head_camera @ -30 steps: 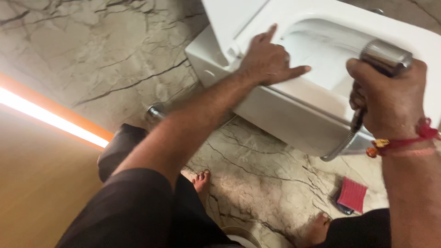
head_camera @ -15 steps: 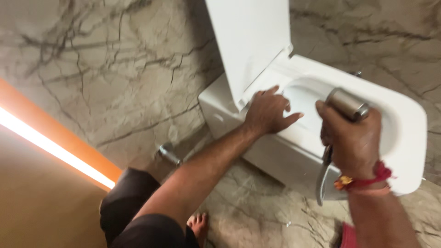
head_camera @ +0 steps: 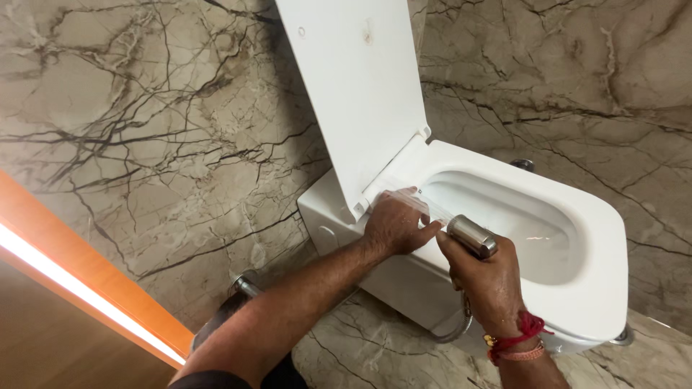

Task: The person uses a handheld bidet sprayer to rinse the inside of a white toilet bowl and the surrounding floor area. They then spray the toilet seat and lid before closing the lid.

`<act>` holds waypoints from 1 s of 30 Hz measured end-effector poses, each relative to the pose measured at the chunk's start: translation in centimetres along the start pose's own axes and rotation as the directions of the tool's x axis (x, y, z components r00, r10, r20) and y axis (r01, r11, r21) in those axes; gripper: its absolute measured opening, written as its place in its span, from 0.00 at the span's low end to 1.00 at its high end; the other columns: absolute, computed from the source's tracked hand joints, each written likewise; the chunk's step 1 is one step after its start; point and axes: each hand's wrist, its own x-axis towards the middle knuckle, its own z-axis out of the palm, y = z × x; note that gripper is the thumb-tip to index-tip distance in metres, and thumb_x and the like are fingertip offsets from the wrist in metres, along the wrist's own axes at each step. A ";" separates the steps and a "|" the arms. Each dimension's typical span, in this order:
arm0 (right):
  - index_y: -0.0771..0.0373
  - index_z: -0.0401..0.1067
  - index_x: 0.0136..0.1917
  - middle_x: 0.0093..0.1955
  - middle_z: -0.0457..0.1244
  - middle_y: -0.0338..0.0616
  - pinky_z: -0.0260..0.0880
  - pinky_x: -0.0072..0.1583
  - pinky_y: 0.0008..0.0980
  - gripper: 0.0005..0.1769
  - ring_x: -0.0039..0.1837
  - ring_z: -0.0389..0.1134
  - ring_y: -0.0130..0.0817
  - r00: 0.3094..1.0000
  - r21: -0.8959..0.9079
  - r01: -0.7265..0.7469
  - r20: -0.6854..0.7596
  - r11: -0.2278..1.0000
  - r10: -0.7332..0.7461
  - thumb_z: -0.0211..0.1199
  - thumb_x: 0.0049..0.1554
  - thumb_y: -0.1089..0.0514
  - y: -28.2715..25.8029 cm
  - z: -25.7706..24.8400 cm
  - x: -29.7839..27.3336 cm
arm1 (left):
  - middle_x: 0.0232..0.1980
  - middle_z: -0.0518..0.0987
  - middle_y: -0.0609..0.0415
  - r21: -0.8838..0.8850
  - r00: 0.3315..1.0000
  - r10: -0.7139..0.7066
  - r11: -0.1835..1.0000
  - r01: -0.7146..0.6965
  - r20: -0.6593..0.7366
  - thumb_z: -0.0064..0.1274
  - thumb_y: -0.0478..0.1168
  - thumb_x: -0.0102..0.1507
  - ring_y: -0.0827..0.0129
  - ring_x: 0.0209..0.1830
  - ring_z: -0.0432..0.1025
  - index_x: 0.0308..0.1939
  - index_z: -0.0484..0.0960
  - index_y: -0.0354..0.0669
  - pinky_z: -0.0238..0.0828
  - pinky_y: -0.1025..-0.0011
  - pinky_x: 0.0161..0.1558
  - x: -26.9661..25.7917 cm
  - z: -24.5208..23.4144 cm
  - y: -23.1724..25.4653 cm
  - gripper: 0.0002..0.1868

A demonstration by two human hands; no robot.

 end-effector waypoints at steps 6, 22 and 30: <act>0.67 0.75 0.32 0.21 0.58 0.40 0.55 0.28 0.32 0.16 0.24 0.57 0.28 0.998 -0.004 0.011 -0.057 1.000 -0.011 0.67 0.56 0.55 0.6 -0.7 -0.4 | 0.34 0.84 0.51 0.014 0.983 -0.078 0.997 0.077 0.167 0.56 0.60 0.63 0.62 0.43 0.78 0.27 0.86 0.45 0.68 0.56 0.56 0.4 -2.0 1.3 0.24; 0.71 0.69 0.30 0.21 0.55 0.43 0.51 0.30 0.36 0.20 0.25 0.53 0.32 0.972 0.096 0.008 -0.233 0.995 0.014 0.68 0.56 0.55 2.6 -0.7 -0.3 | 0.54 0.83 0.52 -0.314 1.000 -0.017 0.949 0.012 -0.012 0.57 0.51 0.65 0.58 0.58 0.76 0.47 0.84 0.44 0.66 0.52 0.60 -0.5 -3.4 -0.7 0.16; 0.73 0.72 0.33 0.19 0.56 0.51 0.53 0.29 0.41 0.18 0.22 0.56 0.40 0.963 0.175 -0.161 -0.187 0.971 0.194 0.71 0.55 0.56 1.6 2.1 0.8 | 0.74 0.71 0.50 0.111 0.891 0.150 0.987 -0.113 -0.429 0.59 0.45 0.64 0.56 0.76 0.61 0.52 0.81 0.47 0.51 0.46 0.72 0.1 -10.7 -4.0 0.14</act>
